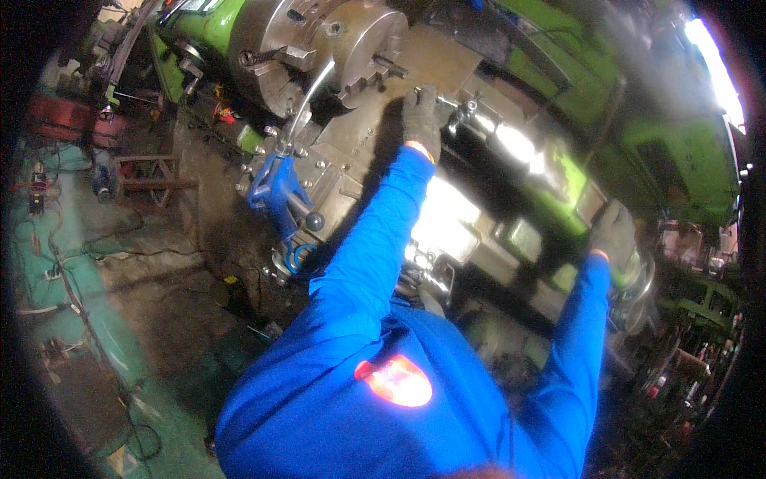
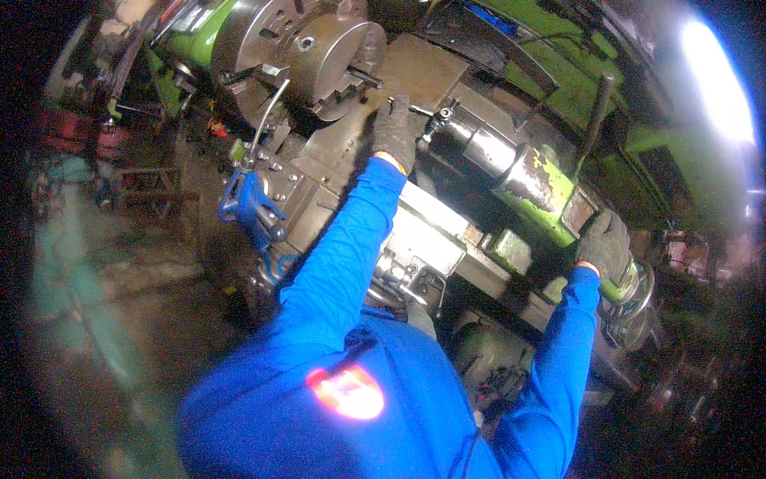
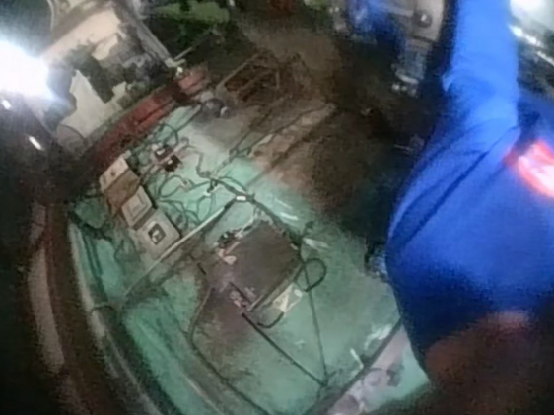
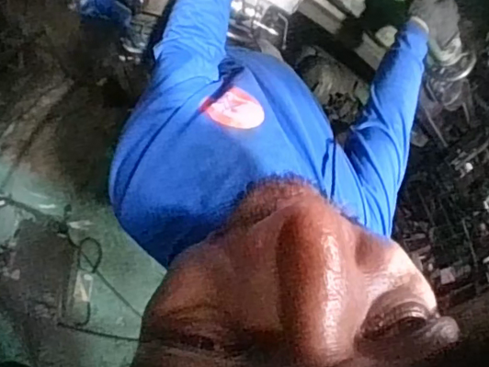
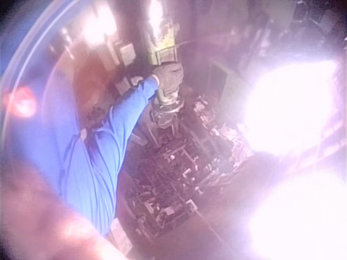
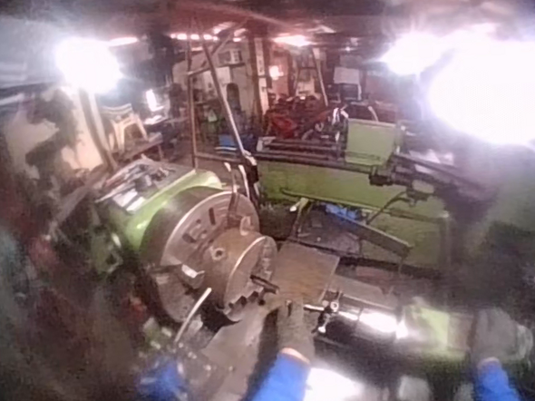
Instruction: The person operates a large green industrial lathe in a workshop, using gloved hands to manipulate the machine's levers and controls. The person adjusts the tool post and moves the carriage along the bed while the machine is running.
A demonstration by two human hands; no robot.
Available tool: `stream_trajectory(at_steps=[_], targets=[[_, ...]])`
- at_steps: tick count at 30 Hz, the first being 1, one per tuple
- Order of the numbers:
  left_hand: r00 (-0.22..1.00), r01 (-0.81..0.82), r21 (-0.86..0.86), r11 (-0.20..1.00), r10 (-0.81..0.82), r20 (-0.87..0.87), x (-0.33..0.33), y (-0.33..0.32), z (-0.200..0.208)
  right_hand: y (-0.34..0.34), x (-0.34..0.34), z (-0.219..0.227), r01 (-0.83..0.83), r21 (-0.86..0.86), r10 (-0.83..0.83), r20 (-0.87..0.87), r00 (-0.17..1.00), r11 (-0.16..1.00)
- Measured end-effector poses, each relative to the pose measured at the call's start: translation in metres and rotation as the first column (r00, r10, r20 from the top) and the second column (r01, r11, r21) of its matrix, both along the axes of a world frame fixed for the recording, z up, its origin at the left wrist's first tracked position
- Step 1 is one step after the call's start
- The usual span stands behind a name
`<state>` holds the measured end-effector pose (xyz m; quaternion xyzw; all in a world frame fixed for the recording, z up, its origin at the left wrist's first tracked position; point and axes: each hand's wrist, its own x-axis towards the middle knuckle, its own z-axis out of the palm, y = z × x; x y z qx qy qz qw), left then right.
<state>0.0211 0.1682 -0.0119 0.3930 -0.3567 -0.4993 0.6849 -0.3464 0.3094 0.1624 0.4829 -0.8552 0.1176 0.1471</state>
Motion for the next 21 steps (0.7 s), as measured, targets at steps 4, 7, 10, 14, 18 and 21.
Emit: stream_trajectory(at_steps=[4, 7, 10, 14, 18, 21], targets=[[0.872, 0.041, 0.015, 0.999, -0.043, 0.487, 0.000, -0.007, 0.005, 0.005, 0.001, 0.004, 0.058, 0.027, -0.059, 0.023, 0.998, 0.998], [0.991, 0.046, -0.295, 0.954, -0.079, -0.104, 0.002, -0.029, -0.054, -0.003, -0.003, -0.005, 0.012, 0.026, -0.011, -0.027, 1.000, 1.000], [0.993, 0.067, -0.202, 0.977, -0.084, -0.080, 0.004, -0.034, -0.059, -0.003, -0.010, -0.009, -0.016, 0.006, 0.016, -0.053, 0.998, 1.000], [0.957, 0.121, 0.011, 0.993, -0.114, -0.265, 0.007, -0.026, -0.030, -0.002, -0.013, -0.011, -0.011, 0.020, 0.012, -0.050, 0.999, 1.000], [0.894, 0.211, 0.208, 0.955, -0.103, -0.437, 0.005, 0.002, 0.048, 0.003, -0.008, -0.006, 0.000, -0.006, -0.001, -0.037, 0.999, 1.000], [0.984, 0.044, 0.077, 0.996, -0.056, 0.167, 0.011, -0.010, -0.002, -0.003, -0.006, -0.008, -0.042, -0.016, 0.041, -0.041, 0.998, 0.999]])
